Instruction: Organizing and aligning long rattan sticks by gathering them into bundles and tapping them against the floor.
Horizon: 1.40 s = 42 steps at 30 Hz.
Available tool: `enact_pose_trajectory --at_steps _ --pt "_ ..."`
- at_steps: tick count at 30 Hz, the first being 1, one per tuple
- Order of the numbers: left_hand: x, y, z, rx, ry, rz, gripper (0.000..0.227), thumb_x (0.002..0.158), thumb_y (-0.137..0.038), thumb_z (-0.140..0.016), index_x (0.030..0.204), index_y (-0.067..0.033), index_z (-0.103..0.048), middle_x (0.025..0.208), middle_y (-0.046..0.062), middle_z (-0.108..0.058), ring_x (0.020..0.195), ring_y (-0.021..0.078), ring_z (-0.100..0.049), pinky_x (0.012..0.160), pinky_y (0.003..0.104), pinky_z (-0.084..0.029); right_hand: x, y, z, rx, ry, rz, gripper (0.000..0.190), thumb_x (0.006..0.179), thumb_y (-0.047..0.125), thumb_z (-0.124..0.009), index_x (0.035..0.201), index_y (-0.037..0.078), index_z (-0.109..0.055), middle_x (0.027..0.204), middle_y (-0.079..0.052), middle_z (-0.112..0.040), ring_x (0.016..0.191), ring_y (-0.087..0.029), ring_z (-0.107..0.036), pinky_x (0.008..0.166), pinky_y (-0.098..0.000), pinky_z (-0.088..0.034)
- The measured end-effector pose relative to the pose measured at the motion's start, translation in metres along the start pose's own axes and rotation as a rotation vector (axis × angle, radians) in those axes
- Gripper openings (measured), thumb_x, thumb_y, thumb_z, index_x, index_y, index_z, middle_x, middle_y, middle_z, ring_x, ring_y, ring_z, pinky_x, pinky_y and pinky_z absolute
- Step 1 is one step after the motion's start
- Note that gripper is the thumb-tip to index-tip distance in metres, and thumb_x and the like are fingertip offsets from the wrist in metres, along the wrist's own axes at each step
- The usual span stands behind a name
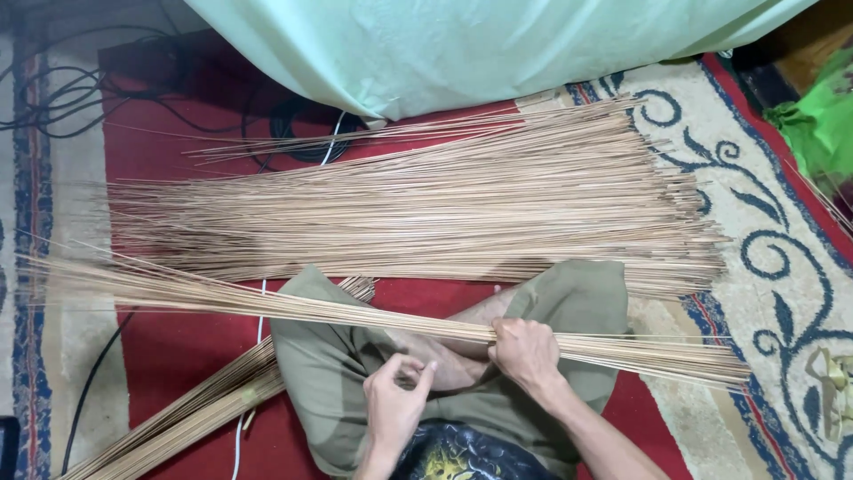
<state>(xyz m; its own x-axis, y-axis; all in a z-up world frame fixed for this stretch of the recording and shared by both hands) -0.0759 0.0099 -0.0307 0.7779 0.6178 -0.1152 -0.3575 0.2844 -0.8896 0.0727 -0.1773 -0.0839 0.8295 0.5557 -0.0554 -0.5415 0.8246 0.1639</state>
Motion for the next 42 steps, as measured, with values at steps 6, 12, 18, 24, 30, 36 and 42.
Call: enact_pose_trajectory --at_steps 6,12,18,24,30,36,42 --pt "0.028 -0.019 -0.017 0.757 0.047 -0.838 0.076 0.069 -0.021 -0.079 0.141 -0.0099 -0.056 0.147 0.015 -0.054 0.143 0.0324 -0.043 0.122 0.049 -0.029 -0.014 0.003 0.003 0.055 -0.079 0.004 0.007 0.065 0.015 -0.068 0.067 0.011 -0.063 0.059 -0.006 -0.067 0.046 -0.03 -0.063 0.046 -0.0445 -0.051" --pt "0.063 0.07 -0.052 1.089 0.29 -0.709 0.002 0.068 -0.024 -0.065 0.067 -0.0223 -0.064 0.058 0.001 -0.065 0.054 0.0268 -0.072 0.051 0.044 -0.053 -0.023 -0.02 -0.04 -0.027 -0.039 -0.03 0.009 0.075 0.03 -0.06 0.068 0.024 -0.063 0.058 -0.002 -0.063 0.062 -0.028 -0.073 0.058 -0.041 -0.059" --pt "0.059 0.033 -0.032 0.869 0.553 -0.42 0.048 0.076 -0.058 -0.072 0.08 -0.0105 -0.07 0.076 0.016 -0.075 0.078 0.0411 -0.077 0.073 0.053 -0.059 -0.026 -0.008 -0.031 0.0 -0.08 0.026 0.004 0.07 0.02 -0.062 0.07 0.024 -0.062 0.058 0.002 -0.061 0.063 -0.025 -0.072 0.061 -0.036 -0.058" --pt "0.059 0.032 -0.029 0.813 0.446 -0.472 0.055 0.075 -0.066 -0.07 0.078 -0.0112 -0.07 0.072 0.014 -0.074 0.073 0.0403 -0.077 0.07 0.052 -0.06 -0.029 0.014 -0.015 -0.048 -0.072 0.108 0.017 0.07 0.032 -0.073 0.083 0.027 -0.062 0.071 0.005 -0.062 0.076 -0.016 -0.072 0.07 -0.0305 -0.054" --pt "0.065 0.069 -0.042 0.893 0.445 -0.514 0.037 0.074 -0.054 -0.068 0.075 -0.0167 -0.065 0.067 0.008 -0.07 0.069 0.0353 -0.076 0.066 0.048 -0.06 -0.021 0.051 -0.015 -0.088 -0.012 0.103 0.024 0.068 0.027 -0.077 0.088 0.024 -0.064 0.078 0.004 -0.067 0.083 -0.018 -0.071 0.076 -0.0344 -0.051" --pt "0.074 0.109 -0.053 0.867 0.333 -0.5 0.023 0.076 -0.041 -0.055 0.069 -0.0205 -0.061 0.057 0.003 -0.064 0.059 0.0311 -0.074 0.057 0.045 -0.059 -0.007 0.063 -0.039 -0.077 -0.065 0.039 0.008 0.076 0.027 -0.064 0.07 0.021 -0.064 0.058 0.002 -0.061 0.061 -0.023 -0.071 0.059 -0.0362 -0.052" --pt "0.065 0.074 -0.036 0.815 0.275 -0.529 0.016 0.074 -0.022 -0.05 0.067 -0.0171 -0.063 0.055 0.005 -0.065 0.058 0.0323 -0.073 0.056 0.045 -0.058 -0.011 0.063 -0.041 -0.128 -0.173 0.081 0.024 0.09 0.04 -0.062 0.07 0.025 -0.063 0.058 0.004 -0.062 0.061 -0.017 -0.072 0.06 -0.031 -0.053"
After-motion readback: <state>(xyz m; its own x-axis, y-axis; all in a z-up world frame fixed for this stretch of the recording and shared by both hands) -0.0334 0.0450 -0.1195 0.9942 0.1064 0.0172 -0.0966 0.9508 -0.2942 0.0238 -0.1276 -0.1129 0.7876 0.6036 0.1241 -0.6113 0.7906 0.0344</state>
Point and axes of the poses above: each hand's wrist, its own x-axis towards the middle knuckle, its own z-axis out of the back of the hand, y = z × x, the point moved 7 cm from there along x, towards the middle knuckle
